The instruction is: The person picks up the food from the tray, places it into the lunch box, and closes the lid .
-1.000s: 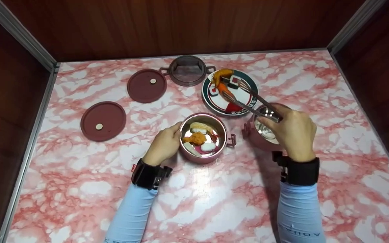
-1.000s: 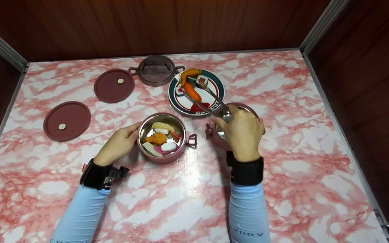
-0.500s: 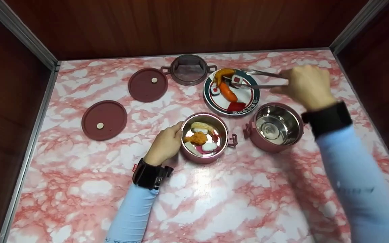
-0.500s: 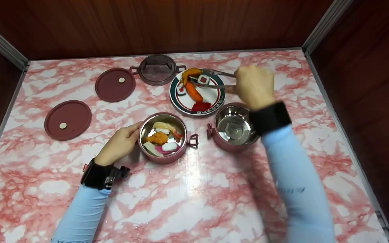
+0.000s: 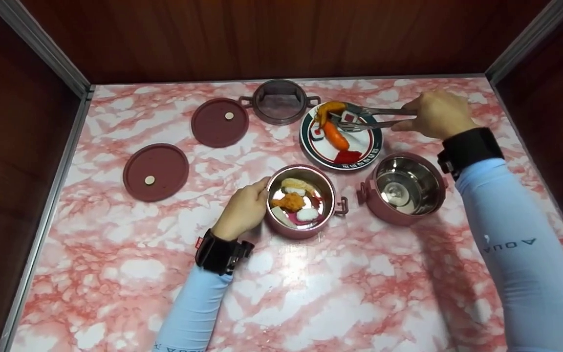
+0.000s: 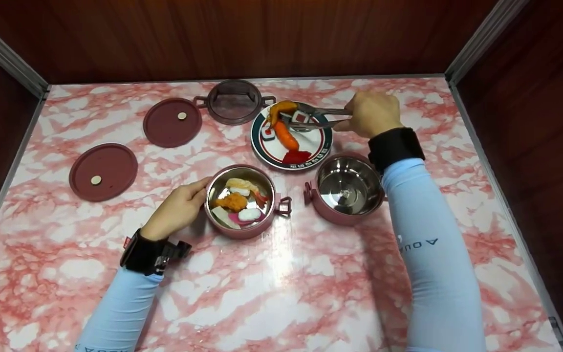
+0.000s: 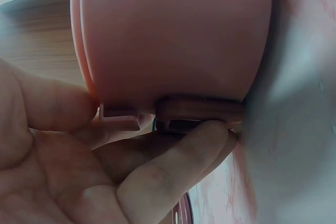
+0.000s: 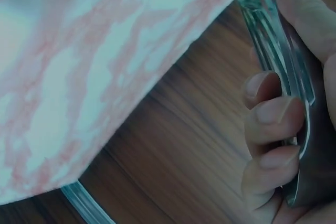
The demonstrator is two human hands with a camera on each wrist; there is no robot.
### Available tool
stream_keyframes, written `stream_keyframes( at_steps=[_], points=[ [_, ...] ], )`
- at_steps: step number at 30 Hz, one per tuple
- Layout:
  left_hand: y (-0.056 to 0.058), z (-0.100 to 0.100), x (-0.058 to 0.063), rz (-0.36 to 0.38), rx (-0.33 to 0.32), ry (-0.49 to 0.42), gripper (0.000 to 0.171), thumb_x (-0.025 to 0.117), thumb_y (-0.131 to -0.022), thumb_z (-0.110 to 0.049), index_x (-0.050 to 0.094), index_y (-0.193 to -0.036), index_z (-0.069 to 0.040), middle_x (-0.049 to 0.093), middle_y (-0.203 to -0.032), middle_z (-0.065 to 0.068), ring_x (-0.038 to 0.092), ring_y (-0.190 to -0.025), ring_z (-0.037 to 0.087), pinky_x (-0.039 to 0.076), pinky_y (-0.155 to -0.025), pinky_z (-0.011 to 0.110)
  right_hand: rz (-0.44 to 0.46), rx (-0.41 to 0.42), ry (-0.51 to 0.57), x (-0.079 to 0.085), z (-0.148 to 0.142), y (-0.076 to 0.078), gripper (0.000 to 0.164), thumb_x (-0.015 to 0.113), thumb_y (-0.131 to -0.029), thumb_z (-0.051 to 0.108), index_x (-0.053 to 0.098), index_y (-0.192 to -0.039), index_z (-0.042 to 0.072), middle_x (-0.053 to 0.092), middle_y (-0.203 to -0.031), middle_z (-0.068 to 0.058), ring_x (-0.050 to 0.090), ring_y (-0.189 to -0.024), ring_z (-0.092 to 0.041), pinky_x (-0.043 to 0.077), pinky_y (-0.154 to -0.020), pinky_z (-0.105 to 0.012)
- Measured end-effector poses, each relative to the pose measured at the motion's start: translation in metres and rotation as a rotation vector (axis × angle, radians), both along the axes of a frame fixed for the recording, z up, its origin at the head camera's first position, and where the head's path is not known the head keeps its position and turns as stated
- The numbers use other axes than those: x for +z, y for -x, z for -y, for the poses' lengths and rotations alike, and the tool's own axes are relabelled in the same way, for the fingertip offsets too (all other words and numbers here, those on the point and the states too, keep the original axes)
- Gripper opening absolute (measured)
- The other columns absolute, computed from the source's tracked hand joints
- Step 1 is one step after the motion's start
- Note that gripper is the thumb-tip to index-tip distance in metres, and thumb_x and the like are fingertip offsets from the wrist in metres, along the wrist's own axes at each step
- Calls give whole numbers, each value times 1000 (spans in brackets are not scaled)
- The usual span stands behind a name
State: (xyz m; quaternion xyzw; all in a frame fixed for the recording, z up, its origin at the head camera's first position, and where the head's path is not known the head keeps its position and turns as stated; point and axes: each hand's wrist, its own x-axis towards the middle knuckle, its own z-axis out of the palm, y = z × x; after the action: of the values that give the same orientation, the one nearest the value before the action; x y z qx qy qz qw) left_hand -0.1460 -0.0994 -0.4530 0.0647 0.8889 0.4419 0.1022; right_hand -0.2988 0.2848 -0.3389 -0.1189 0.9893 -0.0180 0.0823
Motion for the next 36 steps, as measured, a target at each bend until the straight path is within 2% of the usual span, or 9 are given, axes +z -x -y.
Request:
stream_keyframes(
  at_steps=[3, 6, 13, 17, 20, 24, 28, 31, 36],
  points=[
    [1, -1, 0, 4, 0, -1, 44, 43, -105, -16, 46, -148, -7, 51, -144, 14, 47, -132, 31, 34, -112, 43, -45, 0, 20, -6, -4, -1, 52, 73, -81, 60, 77, -112, 17, 72, -104, -17, 62, -84, -43, 43, -60, -53],
    [0, -1, 1, 8, 2, 4, 44, 43, -105, -16, 46, -148, -7, 50, -144, 13, 47, -132, 31, 34, -112, 43, -66, -12, 34, -11, -6, -3, 53, 73, -80, 61, 77, -112, 19, 72, -103, -17, 62, -84, -43, 42, -59, -52],
    [-1, -1, 0, -16, 1, 13, 43, 44, -104, -16, 49, -147, -9, 54, -140, 14, 51, -128, 31, 38, -109, 43, -35, -72, 50, -11, -13, -19, 58, 72, -79, 65, 76, -115, 20, 72, -103, -15, 61, -84, -40, 41, -61, -49],
    [-1, -1, -1, -34, -1, 20, 43, 45, -104, -15, 50, -146, -7, 55, -140, 13, 51, -128, 29, 38, -109, 42, -75, -112, 57, -10, -18, -34, 51, 74, -80, 61, 78, -109, 19, 72, -92, -16, 61, -77, -38, 39, -53, -45],
    [0, -1, 0, -26, 3, 18, 43, 45, -104, -16, 49, -146, -6, 53, -142, 13, 50, -129, 29, 37, -110, 42, -159, -114, 96, -11, -21, -48, 43, 79, -79, 53, 79, -105, 19, 72, -88, -17, 60, -73, -39, 37, -53, -46],
    [0, -1, -1, -12, 7, 13, 43, 44, -105, -16, 48, -147, -8, 53, -142, 13, 49, -130, 30, 36, -111, 42, -235, -130, 167, -13, -21, -66, 44, 81, -78, 51, 78, -109, 20, 72, -94, -20, 61, -76, -43, 37, -57, -51],
    [-1, -1, -1, -12, 3, 10, 43, 44, -105, -16, 48, -147, -10, 53, -141, 14, 50, -130, 31, 36, -110, 43, -285, -172, 250, -15, -20, -84, 48, 82, -77, 51, 77, -110, 15, 71, -90, -23, 61, -75, -43, 39, -58, -52],
    [-1, -1, -1, -12, 2, 7, 43, 43, -105, -16, 48, -147, -9, 53, -142, 14, 50, -130, 30, 36, -111, 43, -335, -155, 291, -17, -18, -99, 48, 82, -77, 50, 78, -106, 13, 71, -83, -22, 60, -67, -40, 39, -55, -50],
    [-1, -1, 0, -16, 0, 2, 43, 43, -105, -16, 48, -147, -8, 53, -141, 15, 50, -130, 31, 36, -110, 43, -369, -121, 319, -16, -9, -121, 45, 82, -77, 51, 79, -106, 16, 71, -75, -15, 56, -60, -31, 37, -50, -45]
  ],
)
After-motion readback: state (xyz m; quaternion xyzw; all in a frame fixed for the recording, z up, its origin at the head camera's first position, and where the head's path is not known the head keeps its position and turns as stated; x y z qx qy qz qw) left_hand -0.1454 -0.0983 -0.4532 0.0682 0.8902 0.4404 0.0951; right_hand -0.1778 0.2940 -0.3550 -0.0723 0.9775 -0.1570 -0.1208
